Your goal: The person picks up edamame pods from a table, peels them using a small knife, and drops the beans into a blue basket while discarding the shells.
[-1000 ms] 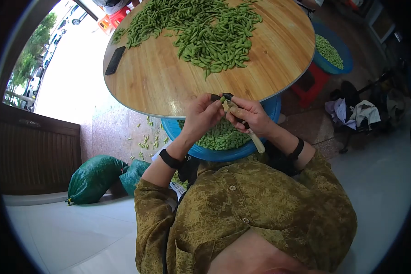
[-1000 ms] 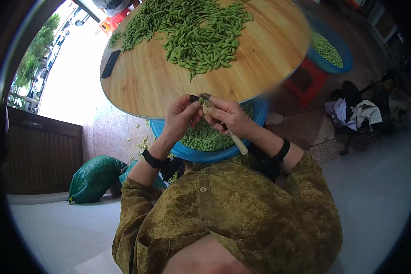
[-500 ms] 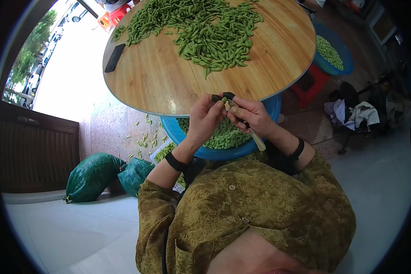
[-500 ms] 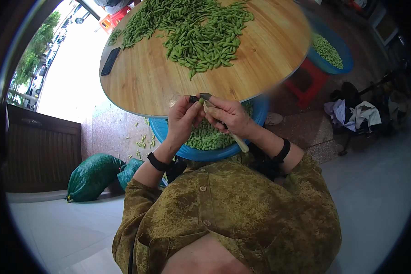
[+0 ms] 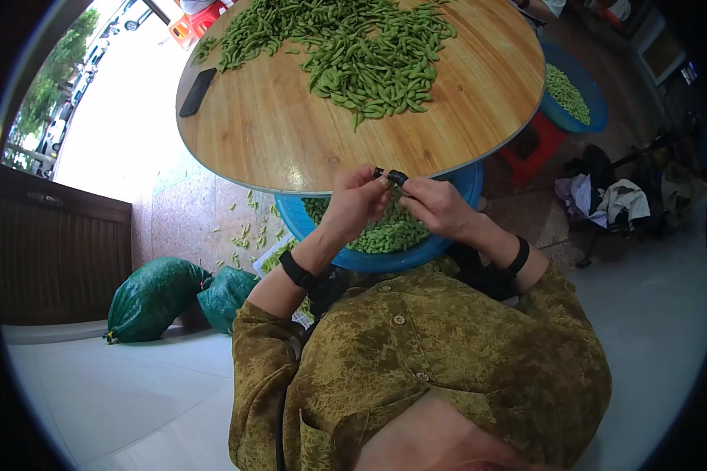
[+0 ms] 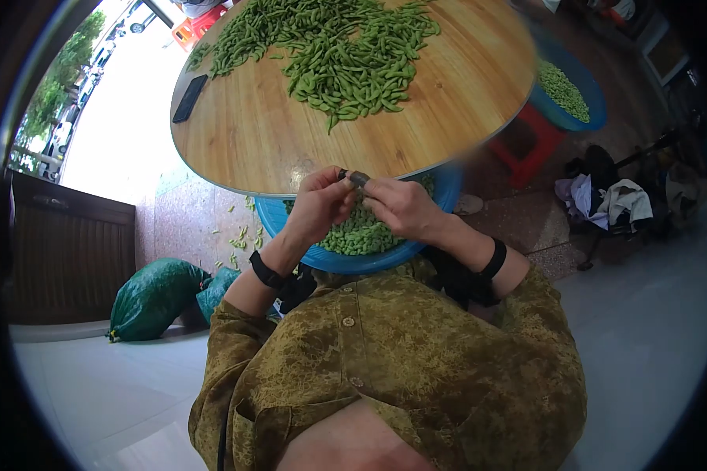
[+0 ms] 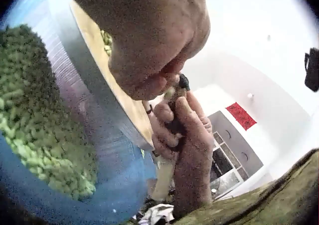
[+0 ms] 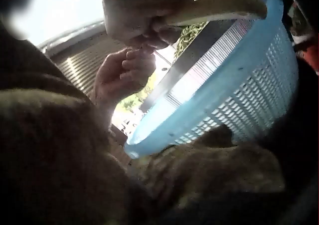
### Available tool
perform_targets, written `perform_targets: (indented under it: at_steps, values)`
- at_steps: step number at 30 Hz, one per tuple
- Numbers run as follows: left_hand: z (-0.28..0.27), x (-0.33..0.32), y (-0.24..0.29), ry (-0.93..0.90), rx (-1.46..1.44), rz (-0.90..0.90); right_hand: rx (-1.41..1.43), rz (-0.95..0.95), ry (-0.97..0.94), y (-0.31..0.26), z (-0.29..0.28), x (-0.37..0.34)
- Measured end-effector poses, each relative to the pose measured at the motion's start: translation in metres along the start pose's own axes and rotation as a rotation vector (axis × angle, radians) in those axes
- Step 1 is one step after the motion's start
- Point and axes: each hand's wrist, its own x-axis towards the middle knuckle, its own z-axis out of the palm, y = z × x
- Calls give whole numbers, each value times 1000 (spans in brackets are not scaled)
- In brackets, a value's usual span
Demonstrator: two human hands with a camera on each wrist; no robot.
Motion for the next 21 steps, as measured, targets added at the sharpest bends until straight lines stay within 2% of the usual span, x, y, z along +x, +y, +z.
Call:
perform_targets:
  at_steps: [2,3,4,5,6,7,8,9,10,11,14,15,17,21]
  values:
    - [-1,0,-2,60,105,-11,-208,-55,-7,7,5,-7]
    - [-2,-2,-3,112,307,114,-207,-57,-8,7,4,-6]
    - [-2,-4,-4,161,509,238,-3,148,21,7,2,-6]
    - [-6,-10,-1,162,509,238,202,352,48,6,0,-5]
    - [-12,-25,10,237,951,475,204,354,47,7,-5,-6]
    - [-20,-42,22,305,1396,713,349,461,42,8,-13,-7]
    - [-28,-62,36,298,1628,551,495,564,41,7,-19,-8]
    - [-39,-83,49,288,1852,376,543,580,55,3,-22,-8]
    - [-49,-100,60,219,1937,177,546,574,61,6,-23,-11]
    - [-61,-110,68,132,1980,73,551,595,36,11,-23,-14]
    - [-67,-85,75,26,1941,134,559,598,3,5,-12,-10]
    - [-64,-61,77,62,1704,285,550,576,2,2,-9,-5]
    - [-59,-5,72,206,1534,593,555,539,-14,2,-4,1]
    - [-55,93,52,367,1452,585,572,533,3,0,-5,-3]
